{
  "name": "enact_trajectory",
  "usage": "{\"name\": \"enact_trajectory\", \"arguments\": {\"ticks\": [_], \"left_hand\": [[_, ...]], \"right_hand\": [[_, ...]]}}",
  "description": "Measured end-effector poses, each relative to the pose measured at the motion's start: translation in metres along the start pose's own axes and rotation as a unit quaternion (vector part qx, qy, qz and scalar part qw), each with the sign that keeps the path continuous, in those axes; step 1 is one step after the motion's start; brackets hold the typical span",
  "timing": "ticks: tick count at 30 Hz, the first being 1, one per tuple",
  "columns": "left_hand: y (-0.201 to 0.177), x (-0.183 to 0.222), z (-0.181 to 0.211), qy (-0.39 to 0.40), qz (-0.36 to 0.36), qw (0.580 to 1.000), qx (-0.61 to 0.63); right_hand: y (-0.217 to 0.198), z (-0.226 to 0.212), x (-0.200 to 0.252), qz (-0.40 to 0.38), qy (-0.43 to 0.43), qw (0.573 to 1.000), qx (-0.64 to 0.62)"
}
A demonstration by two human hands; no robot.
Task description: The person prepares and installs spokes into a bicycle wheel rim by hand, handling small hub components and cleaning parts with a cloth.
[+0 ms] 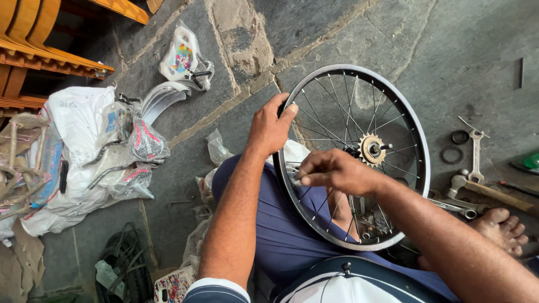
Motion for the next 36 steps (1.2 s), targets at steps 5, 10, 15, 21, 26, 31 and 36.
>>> {"name": "enact_trajectory", "arguments": {"ticks": [5,10,15,21,26,31,36], "left_hand": [[0.0,-0.001,0.003,0.007,0.0,1.0,-0.009],[-0.001,-0.002,0.003,-0.01,-0.018,1.0,-0.019],[0.0,-0.002,0.003,0.001,-0.011,1.0,-0.012],[0.0,-0.003,0.005,0.013,-0.013,1.0,-0.005],[0.0,-0.002,0.003,0.005,-0.009,1.0,-0.005],[0.001,-0.004,0.002,0.039,0.006,0.999,0.009],[0.001,-0.002,0.001,0.01,-0.011,1.0,0.01]], "right_hand": [[0.016,-0.003,-0.006,0.073,0.014,0.975,0.211],[0.023,-0.014,-0.005,0.079,0.016,0.97,0.228],[0.002,-0.006,-0.002,0.042,0.05,0.997,0.039],[0.022,-0.009,-0.006,0.077,0.009,0.946,0.314],[0.001,-0.003,-0.002,0.018,0.022,1.0,-0.002],[0.019,-0.011,-0.007,0.095,0.053,0.944,0.312],[0.004,-0.004,0.0,0.014,-0.008,0.998,0.054]]}}
Point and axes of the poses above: each hand's wrist, its own x-axis away from the middle knuckle, its own y-axis out of the palm, z = x × y, the point moved 3 cm from there along -x, towards the middle knuckle, and after that the axes turned 10 degrees about -x, right-handed, at the moved point
